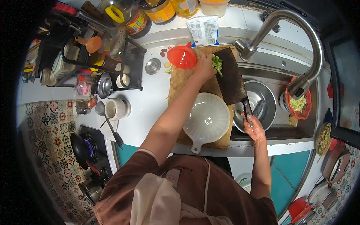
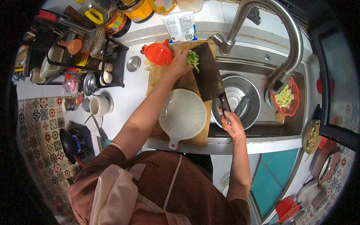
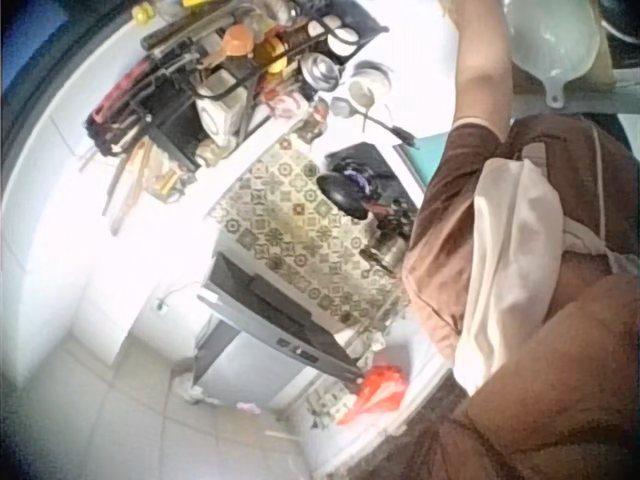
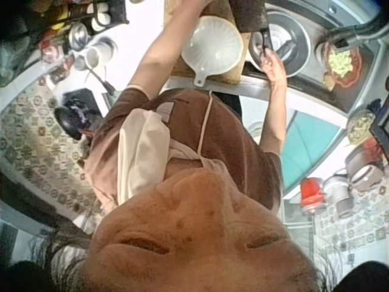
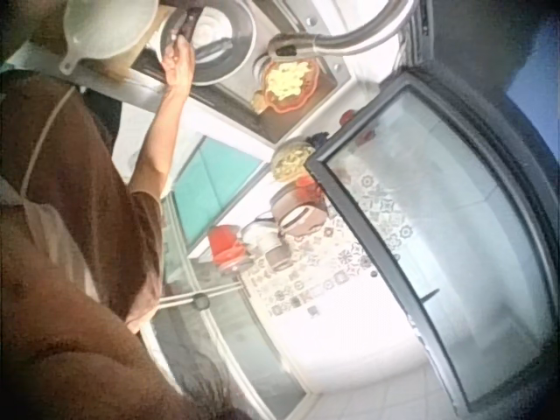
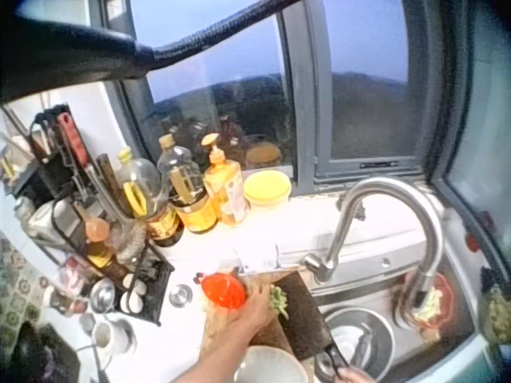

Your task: The person prepares vegetables in a kitchen, starting by mixing a salad in a bowl. They then stir-fry shredded cabbage in a pan, drain it, and place it in a colander. Finally, they retrieve a green onion from a stairwell, wash it, and chop it on a cutting board.

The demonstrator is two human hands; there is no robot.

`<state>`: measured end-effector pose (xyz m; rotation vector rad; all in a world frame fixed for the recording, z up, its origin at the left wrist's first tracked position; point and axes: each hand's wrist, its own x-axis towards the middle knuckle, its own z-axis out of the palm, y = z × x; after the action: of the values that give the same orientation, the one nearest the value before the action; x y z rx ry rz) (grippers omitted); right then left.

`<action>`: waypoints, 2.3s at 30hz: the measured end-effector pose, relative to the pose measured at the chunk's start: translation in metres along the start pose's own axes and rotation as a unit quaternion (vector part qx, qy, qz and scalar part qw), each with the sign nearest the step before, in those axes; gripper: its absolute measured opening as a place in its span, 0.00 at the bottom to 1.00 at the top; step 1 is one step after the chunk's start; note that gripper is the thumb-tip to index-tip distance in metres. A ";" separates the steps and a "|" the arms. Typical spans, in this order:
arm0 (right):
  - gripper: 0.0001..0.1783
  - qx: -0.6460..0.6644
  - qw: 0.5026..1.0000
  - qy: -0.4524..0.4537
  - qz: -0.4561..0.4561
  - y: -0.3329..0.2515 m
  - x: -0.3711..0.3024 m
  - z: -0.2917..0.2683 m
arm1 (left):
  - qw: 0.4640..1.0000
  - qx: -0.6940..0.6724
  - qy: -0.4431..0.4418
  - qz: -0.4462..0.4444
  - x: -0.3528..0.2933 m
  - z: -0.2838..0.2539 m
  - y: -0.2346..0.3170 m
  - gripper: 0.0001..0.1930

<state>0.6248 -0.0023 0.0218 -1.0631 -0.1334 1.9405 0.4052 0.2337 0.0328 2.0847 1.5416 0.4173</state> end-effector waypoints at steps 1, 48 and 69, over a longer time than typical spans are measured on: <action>0.14 0.004 1.000 -0.005 0.001 -0.002 0.001 -0.001 | 1.000 -0.006 -0.003 -0.006 0.002 -0.001 0.000 0.31; 0.16 0.000 0.967 0.215 -0.140 0.113 -0.222 0.008 | 0.969 0.187 0.055 0.151 0.003 0.065 0.051 0.08; 0.13 -0.088 0.971 0.179 -0.134 0.081 -0.176 0.033 | 0.992 -0.050 0.118 -0.006 -0.236 -0.037 -0.042 0.10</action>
<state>0.5890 -0.1713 0.1145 -1.4184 -0.2394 1.4899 0.2800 0.0268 0.0519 2.0060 1.6267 0.7432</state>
